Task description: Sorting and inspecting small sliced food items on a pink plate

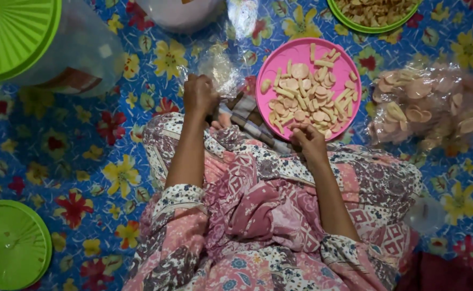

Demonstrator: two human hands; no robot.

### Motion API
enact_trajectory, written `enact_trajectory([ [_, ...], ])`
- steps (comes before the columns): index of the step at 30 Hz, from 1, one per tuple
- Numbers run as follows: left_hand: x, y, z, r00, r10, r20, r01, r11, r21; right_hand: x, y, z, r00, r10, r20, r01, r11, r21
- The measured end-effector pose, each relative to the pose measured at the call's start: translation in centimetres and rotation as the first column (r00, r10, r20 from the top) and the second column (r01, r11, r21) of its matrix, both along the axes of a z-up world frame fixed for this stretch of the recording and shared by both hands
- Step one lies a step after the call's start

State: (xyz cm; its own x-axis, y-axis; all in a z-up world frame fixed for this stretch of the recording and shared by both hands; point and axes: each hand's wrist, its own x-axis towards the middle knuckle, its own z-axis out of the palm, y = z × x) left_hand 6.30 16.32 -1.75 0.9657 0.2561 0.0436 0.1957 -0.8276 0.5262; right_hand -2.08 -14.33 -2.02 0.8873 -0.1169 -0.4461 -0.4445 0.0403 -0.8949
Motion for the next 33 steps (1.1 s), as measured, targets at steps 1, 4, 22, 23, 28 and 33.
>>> enact_trajectory([
  [1,0.2,0.3,-0.9,1.0,-0.001,-0.001,0.001,1.0,0.0,0.0,-0.1,-0.2,1.0,-0.001,-0.001,0.001,1.0,0.0],
  [4,0.7,0.8,-2.8,1.0,-0.025,-0.015,0.025,1.0,-0.011,-0.1,0.1,0.8,0.999,0.016,0.031,-0.015,1.0,-0.015],
  [22,1.1,-0.7,-3.8,0.917,-0.342,0.205,0.269,0.91,0.315,-1.4,0.0,0.8,1.0,0.027,0.007,-0.026,0.999,-0.038],
  [23,1.3,-0.6,-4.1,0.917,-0.334,0.219,0.267,0.921,0.284,-1.4,0.1,0.9,1.0,0.024,0.005,-0.024,0.999,-0.038],
  [28,1.8,-0.8,-2.8,0.906,-0.27,0.327,0.251,0.963,0.1,-2.1,0.7,3.0,0.999,0.034,0.019,-0.033,0.997,-0.063],
  [33,1.2,-2.0,0.9,0.938,-0.219,0.268,0.189,0.973,0.132,-2.6,0.9,3.6,0.998,0.057,0.036,-0.054,0.997,-0.061],
])
